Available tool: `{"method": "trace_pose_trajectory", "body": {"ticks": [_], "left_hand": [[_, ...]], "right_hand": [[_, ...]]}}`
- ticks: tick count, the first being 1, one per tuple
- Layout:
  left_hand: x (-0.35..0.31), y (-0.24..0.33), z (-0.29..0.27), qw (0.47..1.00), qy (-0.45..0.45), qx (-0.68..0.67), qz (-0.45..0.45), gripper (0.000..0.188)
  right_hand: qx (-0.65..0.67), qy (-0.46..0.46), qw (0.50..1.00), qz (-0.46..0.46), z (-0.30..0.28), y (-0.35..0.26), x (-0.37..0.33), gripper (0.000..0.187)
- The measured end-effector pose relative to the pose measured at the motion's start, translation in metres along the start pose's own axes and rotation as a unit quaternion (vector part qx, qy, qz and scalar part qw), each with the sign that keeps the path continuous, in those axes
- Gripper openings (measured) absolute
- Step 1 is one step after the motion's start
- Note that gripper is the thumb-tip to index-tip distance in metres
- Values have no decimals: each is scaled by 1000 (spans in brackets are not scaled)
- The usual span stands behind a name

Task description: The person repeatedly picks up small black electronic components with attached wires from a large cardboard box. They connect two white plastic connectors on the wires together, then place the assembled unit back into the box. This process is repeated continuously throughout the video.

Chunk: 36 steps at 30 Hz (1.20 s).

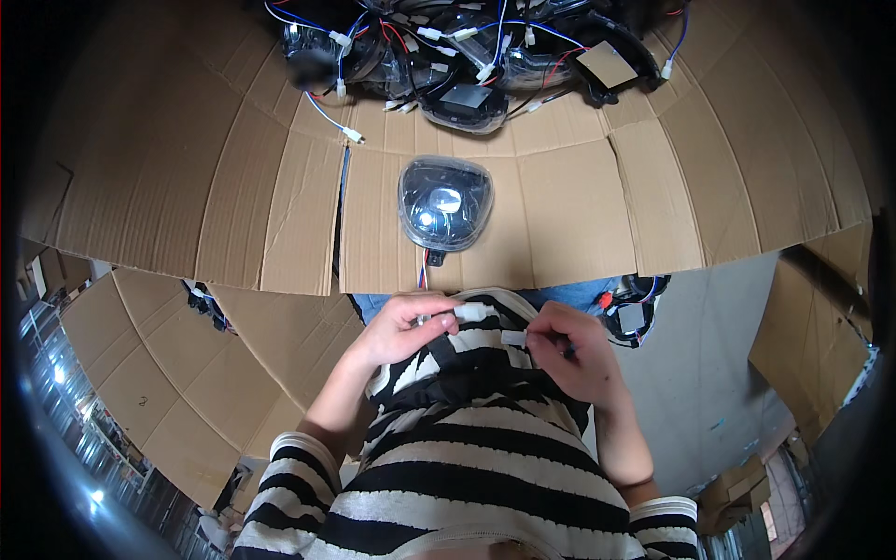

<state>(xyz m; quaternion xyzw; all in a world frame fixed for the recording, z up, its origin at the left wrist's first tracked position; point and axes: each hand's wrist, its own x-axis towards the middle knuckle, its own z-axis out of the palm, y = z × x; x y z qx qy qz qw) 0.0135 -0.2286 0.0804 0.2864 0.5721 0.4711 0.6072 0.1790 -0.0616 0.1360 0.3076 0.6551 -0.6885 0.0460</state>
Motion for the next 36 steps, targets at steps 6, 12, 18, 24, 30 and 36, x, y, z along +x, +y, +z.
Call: {"method": "trace_pose_trajectory", "body": {"ticks": [6, 12, 18, 24, 30, 36], "left_hand": [[3, 12, -4, 996, -67, -30, -45, 19], [5, 15, -5, 998, -56, 5, -14, 15], [4, 15, -1, 1000, -1, 10, -13, 15], [5, 18, 6, 996, 37, 77, 34, 17], [6, 17, 10, 985, 72, 137, 79, 21], [10, 17, 15, 983, 169, 65, 25, 19]], "right_hand": [[24, -19, 999, 21, 3, -2, -1, 3], [65, -32, 996, 55, 4, -1, -5, 4], [113, -30, 990, 83, 9, 0, -8, 6], [5, 73, 997, 32, 22, 1, -8, 5], [-123, 121, 984, -42, 27, 12, -6, 6], [-34, 95, 994, 30, 17, 25, -13, 5]]}}
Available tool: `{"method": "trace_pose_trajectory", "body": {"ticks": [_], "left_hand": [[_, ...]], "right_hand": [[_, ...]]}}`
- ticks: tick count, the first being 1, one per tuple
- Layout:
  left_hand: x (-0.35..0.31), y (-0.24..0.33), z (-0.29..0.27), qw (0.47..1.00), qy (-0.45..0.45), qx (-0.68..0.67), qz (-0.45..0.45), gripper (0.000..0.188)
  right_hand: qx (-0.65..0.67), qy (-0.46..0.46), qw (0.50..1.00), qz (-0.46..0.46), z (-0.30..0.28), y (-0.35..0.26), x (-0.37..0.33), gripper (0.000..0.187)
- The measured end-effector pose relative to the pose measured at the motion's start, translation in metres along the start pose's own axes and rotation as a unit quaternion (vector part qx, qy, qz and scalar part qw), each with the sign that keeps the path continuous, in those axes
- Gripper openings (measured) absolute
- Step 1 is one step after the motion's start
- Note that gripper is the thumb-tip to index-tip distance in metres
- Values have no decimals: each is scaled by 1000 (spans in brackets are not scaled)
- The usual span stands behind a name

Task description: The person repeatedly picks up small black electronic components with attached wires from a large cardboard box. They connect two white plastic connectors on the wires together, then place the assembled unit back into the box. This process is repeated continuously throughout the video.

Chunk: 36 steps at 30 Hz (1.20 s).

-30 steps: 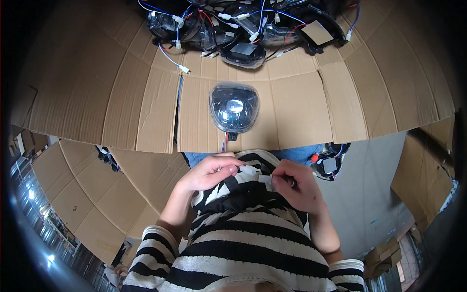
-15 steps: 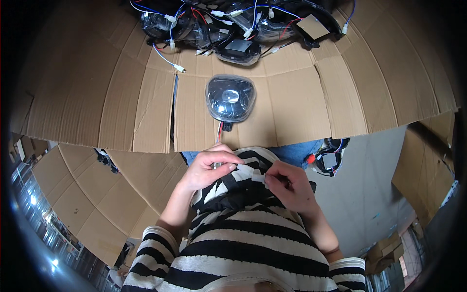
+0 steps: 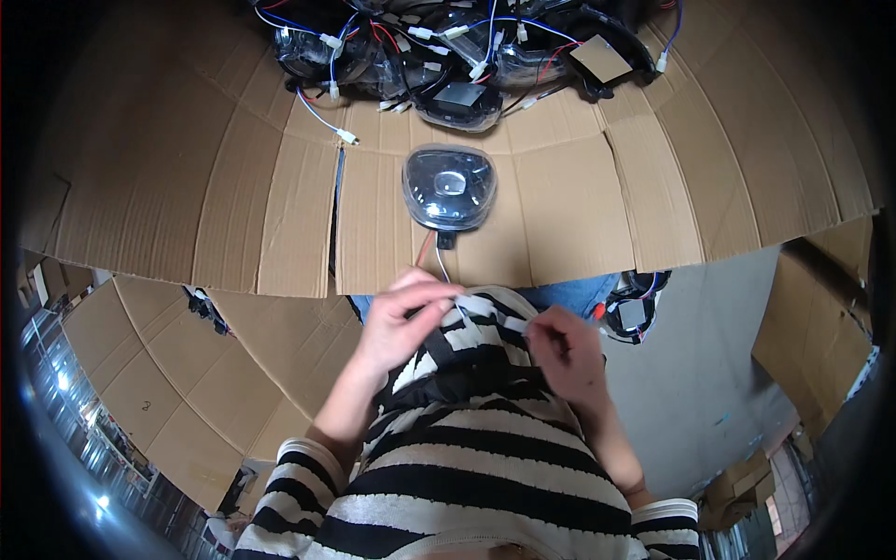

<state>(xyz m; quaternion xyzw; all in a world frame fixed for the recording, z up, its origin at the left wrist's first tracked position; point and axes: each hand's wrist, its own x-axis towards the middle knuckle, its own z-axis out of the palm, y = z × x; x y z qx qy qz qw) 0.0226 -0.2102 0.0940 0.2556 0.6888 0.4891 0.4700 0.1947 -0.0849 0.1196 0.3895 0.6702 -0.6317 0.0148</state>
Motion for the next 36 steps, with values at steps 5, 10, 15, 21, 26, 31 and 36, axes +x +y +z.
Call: {"method": "trace_pose_trajectory", "body": {"ticks": [5, 10, 15, 21, 26, 31, 36], "left_hand": [[3, -6, -4, 997, -61, 39, 20, 18], [4, -2, 1, 995, -83, 39, 36, 20], [3, -2, 3, 991, -88, 63, 75, 21], [5, -1, 8, 987, -100, 90, 90, 21], [-2, 14, 1, 998, -32, 41, 33, 21], [-53, 64, -72, 950, 250, -36, 183, 31], [-154, 142, -188, 812, 419, -50, 404, 29]], "right_hand": [[90, -55, 994, 13, -10, -9, 1, 5], [105, -54, 993, 9, -3, -12, 5, 5], [23, 21, 1000, -4, -1, -13, 4, 2], [-23, 53, 997, -54, 3, -12, 6, 2], [19, -93, 995, -3, -8, 2, 3, 5], [44, -69, 997, 13, -23, -1, 0, 4], [-50, -118, 992, -9, -21, -18, 5, 2]]}}
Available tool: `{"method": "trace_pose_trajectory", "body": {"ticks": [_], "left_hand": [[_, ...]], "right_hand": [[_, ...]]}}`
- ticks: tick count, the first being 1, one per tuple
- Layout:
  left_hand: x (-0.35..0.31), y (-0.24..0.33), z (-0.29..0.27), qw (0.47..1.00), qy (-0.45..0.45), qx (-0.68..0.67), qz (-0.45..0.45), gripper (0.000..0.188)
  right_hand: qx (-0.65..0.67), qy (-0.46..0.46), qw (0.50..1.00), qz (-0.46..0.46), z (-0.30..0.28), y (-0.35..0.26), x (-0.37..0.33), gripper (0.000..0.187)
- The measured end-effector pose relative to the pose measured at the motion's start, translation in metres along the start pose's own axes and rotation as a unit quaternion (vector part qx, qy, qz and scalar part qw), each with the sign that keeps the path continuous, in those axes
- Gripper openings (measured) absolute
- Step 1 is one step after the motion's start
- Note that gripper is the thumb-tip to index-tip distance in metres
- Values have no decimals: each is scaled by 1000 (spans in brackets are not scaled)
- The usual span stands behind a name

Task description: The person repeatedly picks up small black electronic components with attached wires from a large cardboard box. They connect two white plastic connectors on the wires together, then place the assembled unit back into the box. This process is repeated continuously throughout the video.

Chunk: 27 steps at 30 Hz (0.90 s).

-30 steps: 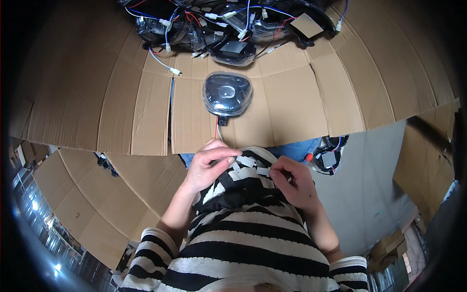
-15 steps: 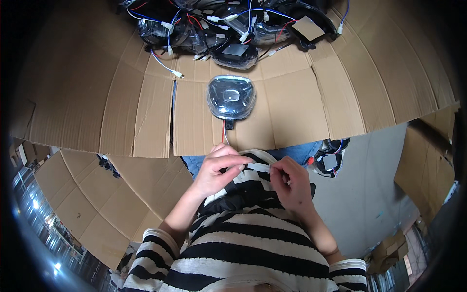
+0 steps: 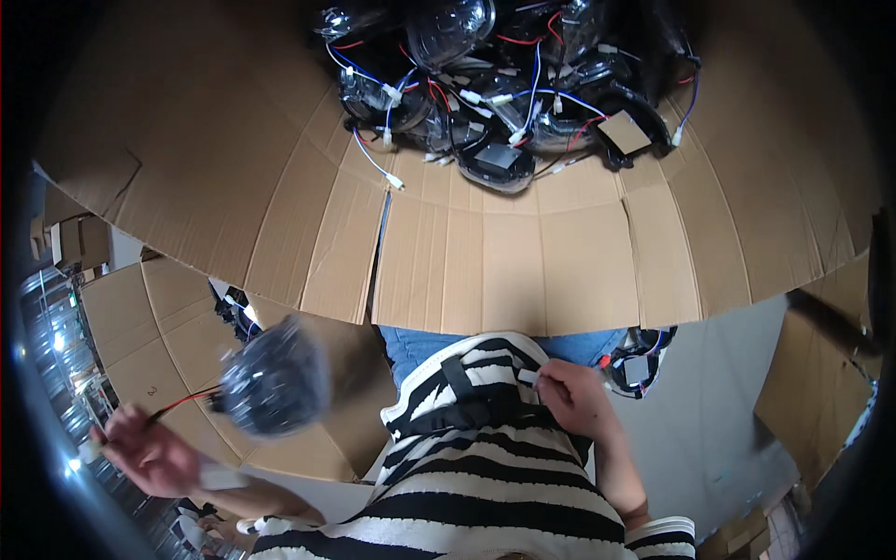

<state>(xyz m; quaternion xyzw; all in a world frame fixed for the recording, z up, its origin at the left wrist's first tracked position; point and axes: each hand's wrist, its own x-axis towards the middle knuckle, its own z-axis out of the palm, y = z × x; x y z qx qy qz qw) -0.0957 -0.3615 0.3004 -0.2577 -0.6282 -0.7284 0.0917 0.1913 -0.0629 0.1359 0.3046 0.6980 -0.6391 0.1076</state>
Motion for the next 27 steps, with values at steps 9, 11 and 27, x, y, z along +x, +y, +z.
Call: {"method": "trace_pose_trajectory", "body": {"ticks": [9, 11, 27], "left_hand": [[-20, -123, -201, 866, 177, 436, -170, 19], [-55, -157, -220, 804, 54, 548, -225, 20], [-6, -334, 175, 472, -584, 660, -31, 37]], "right_hand": [[-39, -15, 995, -94, 12, 4, 8, 5], [-34, -10, 994, -107, 11, 7, 9, 4], [1, 9, 999, -38, 12, 8, 6, 4]]}}
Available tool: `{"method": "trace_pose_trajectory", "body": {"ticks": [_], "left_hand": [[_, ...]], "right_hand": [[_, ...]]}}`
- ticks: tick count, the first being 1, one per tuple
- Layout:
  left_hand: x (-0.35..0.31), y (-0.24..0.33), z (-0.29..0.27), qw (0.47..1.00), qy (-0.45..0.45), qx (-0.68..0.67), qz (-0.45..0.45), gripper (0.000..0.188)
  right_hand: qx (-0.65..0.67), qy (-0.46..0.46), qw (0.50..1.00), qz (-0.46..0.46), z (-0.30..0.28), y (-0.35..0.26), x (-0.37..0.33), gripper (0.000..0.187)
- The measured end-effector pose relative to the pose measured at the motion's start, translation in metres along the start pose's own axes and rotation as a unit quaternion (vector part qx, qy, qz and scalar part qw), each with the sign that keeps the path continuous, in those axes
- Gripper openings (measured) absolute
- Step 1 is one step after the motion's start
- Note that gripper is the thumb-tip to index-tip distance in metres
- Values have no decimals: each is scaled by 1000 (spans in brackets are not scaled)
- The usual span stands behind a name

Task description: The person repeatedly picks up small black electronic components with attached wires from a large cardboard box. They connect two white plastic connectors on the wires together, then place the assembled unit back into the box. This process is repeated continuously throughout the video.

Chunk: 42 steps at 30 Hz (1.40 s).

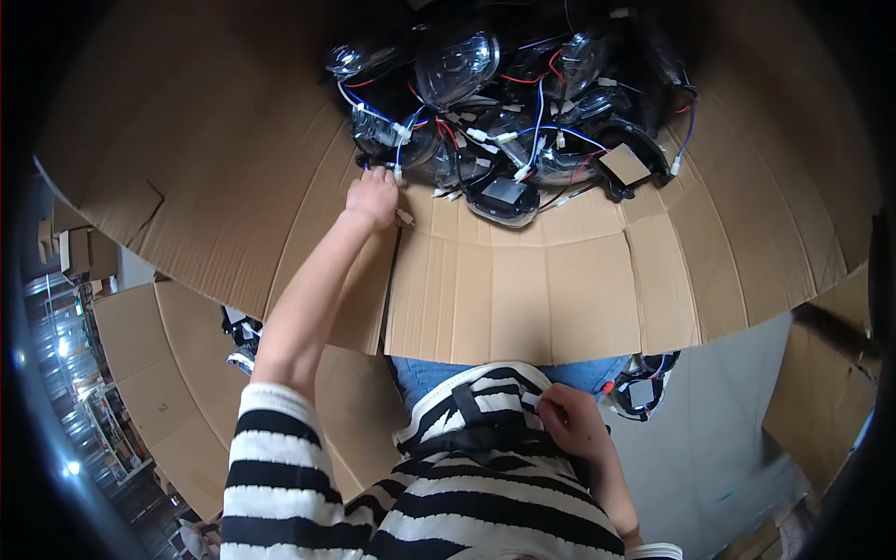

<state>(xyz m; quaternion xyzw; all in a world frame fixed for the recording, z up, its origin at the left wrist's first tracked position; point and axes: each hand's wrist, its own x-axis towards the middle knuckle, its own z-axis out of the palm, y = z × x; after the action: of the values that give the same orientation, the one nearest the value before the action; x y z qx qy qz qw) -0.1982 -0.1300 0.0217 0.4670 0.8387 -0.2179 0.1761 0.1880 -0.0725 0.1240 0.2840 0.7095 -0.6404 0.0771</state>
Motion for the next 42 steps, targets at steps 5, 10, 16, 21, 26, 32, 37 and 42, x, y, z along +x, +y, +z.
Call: {"method": "trace_pose_trajectory", "body": {"ticks": [5, 10, 16, 21, 26, 32, 37, 42], "left_hand": [[41, 5, 10, 992, -104, 62, -25, 41], [29, -9, 16, 991, -65, 92, 74, 30], [18, -6, 23, 960, -40, 163, 225, 21], [6, -2, 33, 961, -45, 134, 236, 22], [-4, 1, 48, 964, -23, 127, 231, 19], [-48, 27, 19, 957, 62, -65, 274, 14], [-95, 81, 16, 916, -57, -368, 147, 14], [-125, 112, 34, 697, -168, -691, 88, 14]], "right_hand": [[22, 18, 999, 21, -2, 2, -4, 2], [15, 23, 1000, 13, -7, 0, 1, 2], [5, 21, 1000, -11, -8, -6, 7, 4], [-9, 30, 999, -21, -7, -4, 3, 3], [-8, 20, 999, -38, -7, -9, 6, 3], [-23, 33, 997, -69, -2, 0, 7, 5], [-29, 26, 996, -75, -1, -2, 12, 5], [-21, 28, 996, -82, 0, 1, 15, 5]]}}
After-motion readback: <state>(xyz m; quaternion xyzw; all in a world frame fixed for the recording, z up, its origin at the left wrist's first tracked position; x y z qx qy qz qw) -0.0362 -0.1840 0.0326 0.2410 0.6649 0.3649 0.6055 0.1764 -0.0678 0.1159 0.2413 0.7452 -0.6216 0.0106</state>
